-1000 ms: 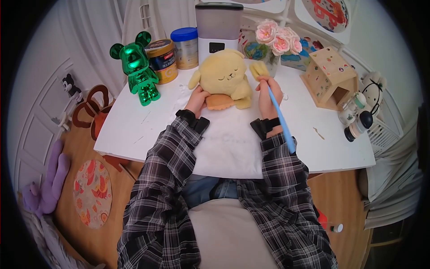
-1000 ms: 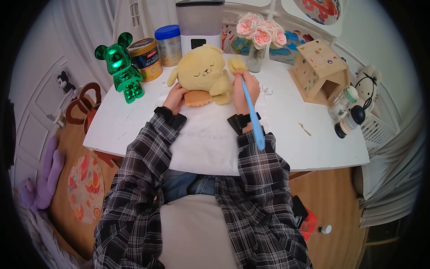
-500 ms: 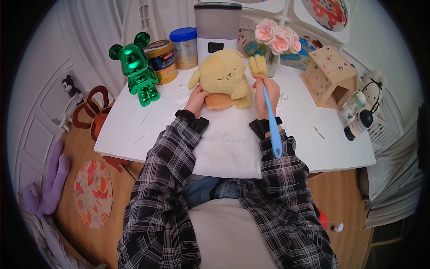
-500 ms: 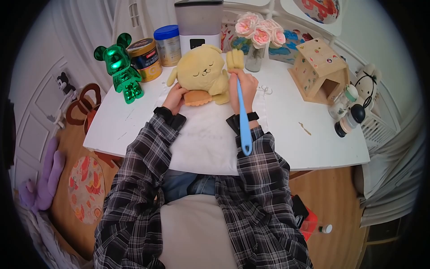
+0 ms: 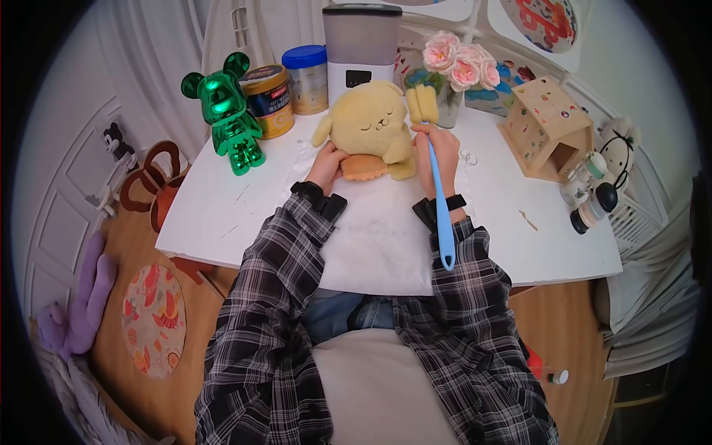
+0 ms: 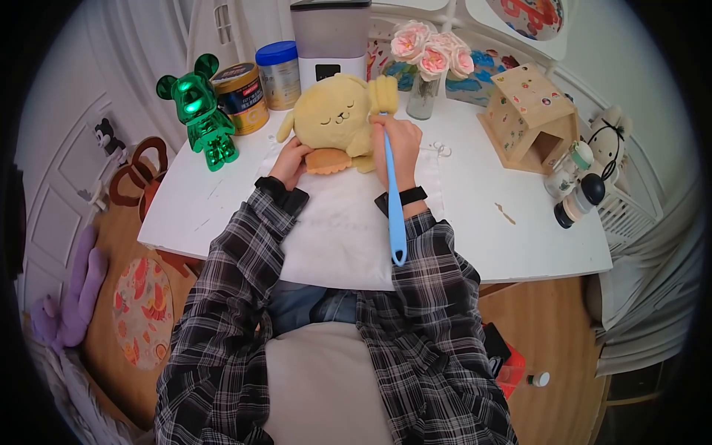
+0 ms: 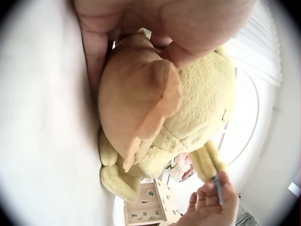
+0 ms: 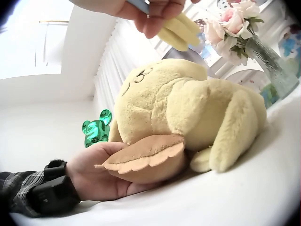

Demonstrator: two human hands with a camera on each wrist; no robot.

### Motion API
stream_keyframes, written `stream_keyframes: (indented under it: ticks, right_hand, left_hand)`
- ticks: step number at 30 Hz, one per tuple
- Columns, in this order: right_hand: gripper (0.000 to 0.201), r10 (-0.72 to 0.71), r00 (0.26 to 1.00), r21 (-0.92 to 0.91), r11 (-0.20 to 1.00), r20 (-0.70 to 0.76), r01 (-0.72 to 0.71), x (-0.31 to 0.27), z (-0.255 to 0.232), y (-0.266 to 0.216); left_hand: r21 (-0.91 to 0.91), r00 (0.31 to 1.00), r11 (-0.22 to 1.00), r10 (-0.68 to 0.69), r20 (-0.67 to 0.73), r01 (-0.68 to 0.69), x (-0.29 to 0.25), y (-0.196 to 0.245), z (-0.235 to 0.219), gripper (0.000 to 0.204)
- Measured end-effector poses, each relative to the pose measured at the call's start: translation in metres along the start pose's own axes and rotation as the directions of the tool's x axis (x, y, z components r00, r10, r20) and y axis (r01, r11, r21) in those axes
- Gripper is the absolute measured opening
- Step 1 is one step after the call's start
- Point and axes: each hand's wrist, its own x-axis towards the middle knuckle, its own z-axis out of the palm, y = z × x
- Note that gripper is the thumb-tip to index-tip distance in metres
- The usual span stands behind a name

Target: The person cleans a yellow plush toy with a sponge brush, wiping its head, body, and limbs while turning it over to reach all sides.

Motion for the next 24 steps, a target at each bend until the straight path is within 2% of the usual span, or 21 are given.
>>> stream_keyframes:
  ticks: [1, 4, 7, 10, 13, 16, 19, 22, 24]
  right_hand:
    - [0.012, -0.084, 0.995, 0.023, 0.996, -0.048, 0.085, 0.001, 0.0, -0.005]
    - [0.012, -0.129, 0.991, 0.062, 0.99, 0.032, 0.127, -0.001, 0.007, -0.005]
    - [0.011, 0.066, 0.987, -0.036, 0.997, 0.15, -0.062, -0.007, 0.007, 0.012]
    - [0.01, 0.189, 0.969, -0.13, 0.977, 0.16, -0.169, -0.007, 0.003, 0.018]
    - [0.01, 0.027, 0.999, -0.07, 0.997, -0.025, -0.029, 0.0, 0.0, 0.003]
    - [0.01, -0.12, 0.993, 0.082, 0.989, -0.022, 0.121, -0.001, 0.004, -0.009]
    - [0.01, -0.113, 0.993, 0.044, 0.993, 0.03, 0.111, -0.003, 0.006, -0.007]
    - [0.01, 0.076, 0.989, -0.082, 0.994, 0.128, -0.066, -0.005, 0.0, 0.01]
    - [0.011, 0.084, 0.995, -0.098, 0.992, 0.053, -0.078, -0.003, 0.0, 0.009]
  left_hand:
    - [-0.003, 1.0, 1.0, 0.003, 0.003, -0.003, 0.001, -0.001, -0.001, 0.038]
    - [0.016, 1.0, 1.0, 0.006, -0.009, -0.006, 0.0, -0.001, -0.001, 0.038]
    - [0.003, 1.0, 1.0, 0.004, 0.001, -0.004, 0.0, 0.0, 0.0, 0.036]
    - [0.003, 1.0, 1.0, -0.009, -0.008, 0.01, -0.006, 0.006, 0.005, 0.036]
    - [0.026, 1.0, 1.0, -0.015, -0.006, 0.015, -0.003, 0.003, 0.002, 0.036]
    - [0.022, 1.0, 1.0, -0.009, -0.006, 0.009, -0.003, 0.003, 0.002, 0.037]
    - [0.025, 1.0, 1.0, -0.002, 0.0, 0.002, -0.002, 0.001, 0.0, 0.037]
    - [0.028, 1.0, 1.0, 0.003, 0.003, -0.003, -0.001, 0.001, -0.001, 0.038]
    - [0.027, 1.0, 1.0, -0.006, 0.012, 0.005, 0.001, -0.001, -0.003, 0.04]
